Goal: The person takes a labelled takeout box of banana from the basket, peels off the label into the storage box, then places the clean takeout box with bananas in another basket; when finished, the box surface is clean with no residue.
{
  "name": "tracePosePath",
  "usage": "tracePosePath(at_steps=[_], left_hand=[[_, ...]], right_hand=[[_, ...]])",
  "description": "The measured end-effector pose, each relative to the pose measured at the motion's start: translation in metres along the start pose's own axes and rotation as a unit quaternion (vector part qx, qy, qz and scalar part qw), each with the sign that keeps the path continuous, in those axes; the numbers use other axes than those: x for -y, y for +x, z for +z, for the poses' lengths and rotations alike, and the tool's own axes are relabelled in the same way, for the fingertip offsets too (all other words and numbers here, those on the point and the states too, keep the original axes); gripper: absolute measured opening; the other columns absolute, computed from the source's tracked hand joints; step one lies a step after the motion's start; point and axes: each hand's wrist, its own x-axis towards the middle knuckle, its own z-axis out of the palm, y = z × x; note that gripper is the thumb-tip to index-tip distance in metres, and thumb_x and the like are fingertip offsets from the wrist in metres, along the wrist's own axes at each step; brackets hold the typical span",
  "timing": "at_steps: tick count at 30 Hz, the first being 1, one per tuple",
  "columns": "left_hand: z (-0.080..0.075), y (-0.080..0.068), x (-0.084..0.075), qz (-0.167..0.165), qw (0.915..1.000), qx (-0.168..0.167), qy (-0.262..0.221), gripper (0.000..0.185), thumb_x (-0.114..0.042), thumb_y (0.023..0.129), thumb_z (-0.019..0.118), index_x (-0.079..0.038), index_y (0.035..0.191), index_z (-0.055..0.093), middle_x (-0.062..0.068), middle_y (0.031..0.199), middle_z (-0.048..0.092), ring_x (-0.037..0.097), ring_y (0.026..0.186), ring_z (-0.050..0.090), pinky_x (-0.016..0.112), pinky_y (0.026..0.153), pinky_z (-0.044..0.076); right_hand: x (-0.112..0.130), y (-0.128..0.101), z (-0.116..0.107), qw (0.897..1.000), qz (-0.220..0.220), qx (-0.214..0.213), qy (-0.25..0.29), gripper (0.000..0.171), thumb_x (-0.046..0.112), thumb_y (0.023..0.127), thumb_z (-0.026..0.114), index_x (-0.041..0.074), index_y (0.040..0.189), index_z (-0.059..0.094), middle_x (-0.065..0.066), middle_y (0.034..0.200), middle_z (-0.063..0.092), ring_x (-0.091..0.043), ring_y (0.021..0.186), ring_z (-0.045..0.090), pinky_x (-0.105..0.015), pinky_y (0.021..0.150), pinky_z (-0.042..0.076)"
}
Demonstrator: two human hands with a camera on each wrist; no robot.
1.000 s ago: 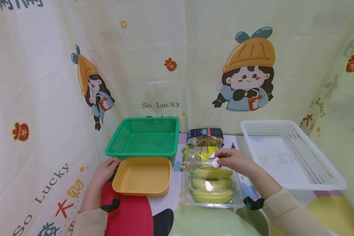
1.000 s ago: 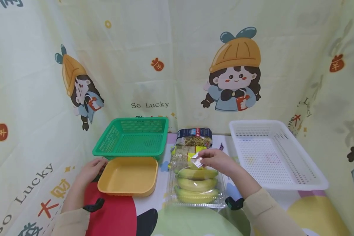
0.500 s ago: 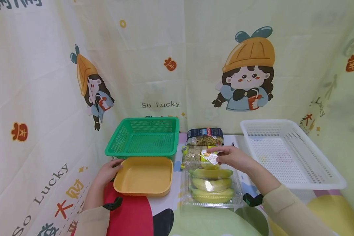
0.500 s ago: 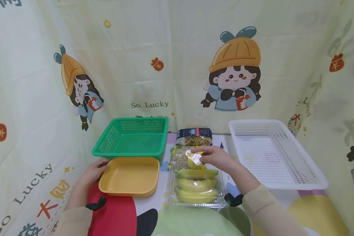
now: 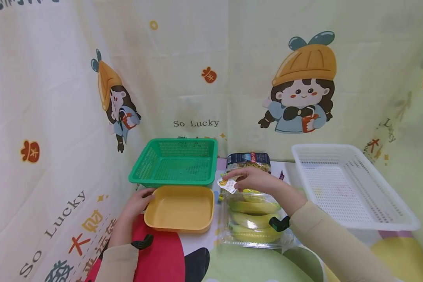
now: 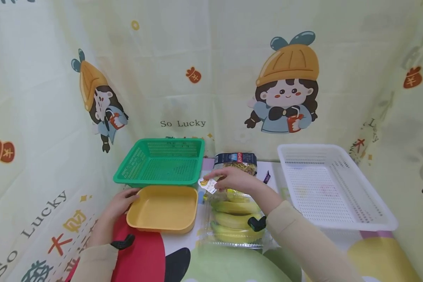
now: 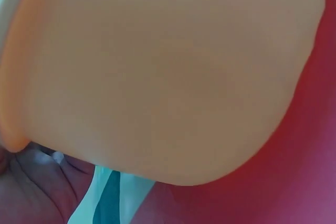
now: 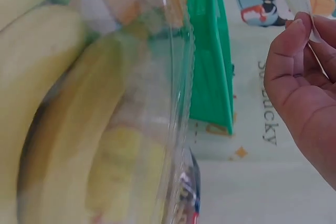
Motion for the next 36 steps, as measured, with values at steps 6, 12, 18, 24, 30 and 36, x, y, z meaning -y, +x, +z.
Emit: tracePosePath(at_steps=[6,12,18,24,30,36], left_hand=[[0.0,0.0,0.004,-0.005,0.9999,0.001,-0.015,0.043,-0.024,0.101,0.055,-0.006,0.14,0.054,0.022,0.138,0.054,0.026,0.106,0.063,0.032,0.083,0.057],[0.001,-0.001,0.009,-0.024,0.9991,0.002,-0.034,0.044,-0.025,0.101,0.055,-0.007,0.141,0.053,0.02,0.136,0.056,0.02,0.098,0.065,0.031,0.078,0.057],[0.003,0.002,0.007,-0.025,0.9986,-0.004,-0.046,0.044,-0.027,0.101,0.056,-0.007,0.14,0.054,0.021,0.136,0.056,0.022,0.101,0.065,0.031,0.08,0.057],[0.004,0.005,0.007,-0.024,0.998,-0.017,-0.055,0.042,-0.024,0.1,0.057,-0.007,0.138,0.056,0.02,0.135,0.058,0.024,0.103,0.064,0.032,0.082,0.057],[0.004,0.006,0.008,-0.025,0.9968,-0.019,-0.074,0.043,-0.023,0.1,0.057,-0.006,0.139,0.055,0.021,0.133,0.059,0.021,0.098,0.066,0.029,0.079,0.056],[0.004,0.007,0.009,-0.032,0.9956,-0.014,-0.087,0.042,-0.022,0.1,0.056,-0.006,0.139,0.055,0.022,0.133,0.059,0.021,0.098,0.066,0.03,0.079,0.057]], right_hand=[[0.016,0.041,0.024,0.999,-0.026,0.038,-0.015,0.035,0.013,0.094,0.063,0.03,0.124,0.069,-0.001,0.123,0.064,-0.02,0.093,0.061,-0.035,0.082,0.055],[0.023,0.081,0.058,0.997,-0.014,0.082,0.004,0.035,0.009,0.094,0.063,0.023,0.125,0.07,-0.002,0.127,0.063,-0.018,0.09,0.062,-0.038,0.087,0.057],[0.027,0.117,0.091,0.995,-0.008,0.099,0.004,0.034,0.004,0.092,0.064,0.02,0.121,0.072,0.002,0.129,0.063,-0.012,0.092,0.062,-0.037,0.086,0.058],[0.034,0.142,0.114,0.993,0.0,0.112,-0.046,0.032,0.006,0.09,0.067,0.022,0.117,0.074,0.006,0.12,0.066,-0.011,0.088,0.062,-0.028,0.079,0.057],[0.039,0.158,0.127,0.991,0.003,0.117,-0.062,0.032,0.004,0.089,0.066,0.019,0.116,0.074,0.005,0.113,0.066,-0.012,0.082,0.06,-0.027,0.075,0.055],[0.028,0.17,0.145,0.989,0.017,0.135,-0.065,0.034,-0.002,0.088,0.063,0.011,0.117,0.073,0.003,0.103,0.069,-0.011,0.076,0.06,-0.028,0.072,0.056]])
